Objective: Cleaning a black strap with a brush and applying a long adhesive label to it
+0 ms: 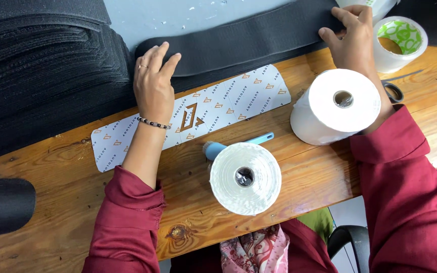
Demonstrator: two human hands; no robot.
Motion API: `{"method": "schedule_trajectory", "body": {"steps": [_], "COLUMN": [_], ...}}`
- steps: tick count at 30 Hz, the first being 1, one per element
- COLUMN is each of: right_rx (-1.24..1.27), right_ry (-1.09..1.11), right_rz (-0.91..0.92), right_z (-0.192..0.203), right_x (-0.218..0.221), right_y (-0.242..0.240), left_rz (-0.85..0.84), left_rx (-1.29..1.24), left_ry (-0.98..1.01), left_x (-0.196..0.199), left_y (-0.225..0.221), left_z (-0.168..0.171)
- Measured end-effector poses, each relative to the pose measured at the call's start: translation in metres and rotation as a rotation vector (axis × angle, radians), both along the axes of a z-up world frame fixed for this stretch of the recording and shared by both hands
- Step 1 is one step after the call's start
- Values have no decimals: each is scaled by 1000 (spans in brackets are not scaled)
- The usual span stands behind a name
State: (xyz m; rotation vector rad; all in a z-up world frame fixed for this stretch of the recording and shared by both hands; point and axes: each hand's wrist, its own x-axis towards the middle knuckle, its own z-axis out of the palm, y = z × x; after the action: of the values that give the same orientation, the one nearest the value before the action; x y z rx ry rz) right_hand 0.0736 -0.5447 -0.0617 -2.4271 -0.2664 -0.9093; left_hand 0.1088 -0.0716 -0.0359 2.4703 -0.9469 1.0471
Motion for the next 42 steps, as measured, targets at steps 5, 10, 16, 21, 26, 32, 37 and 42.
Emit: {"method": "schedule_trajectory", "body": {"steps": [5,10,16,21,26,32,37,42], "right_rx": [-190,-295,-422,-618,-546,-522,-372,-42], "right_ry": [-22,6,46,-45,25,-17,-9,174], "right_rz": [-56,-89,-190,-288,-243,-226,-80,105], "right_z": [-10,0,6,-4,2,4,31,77], "right_x": [1,-6,-10,-6,-7,-10,-22,-56], "right_y": [-3,2,7,-1,4,7,13,32], "left_rz": [149,192,351,274,286,272,266,293], "left_rx": [166,179,371,402,288,231,199,193], "left_ry": [218,350,368,722,597,335,384,384], "left_x": [-2,1,3,-13,-6,-5,-12,-14], "left_y": [-5,0,1,-8,-8,-12,-18,-18], "left_z": [-14,-14,-22,7,-8,-27,-11,-9]}}
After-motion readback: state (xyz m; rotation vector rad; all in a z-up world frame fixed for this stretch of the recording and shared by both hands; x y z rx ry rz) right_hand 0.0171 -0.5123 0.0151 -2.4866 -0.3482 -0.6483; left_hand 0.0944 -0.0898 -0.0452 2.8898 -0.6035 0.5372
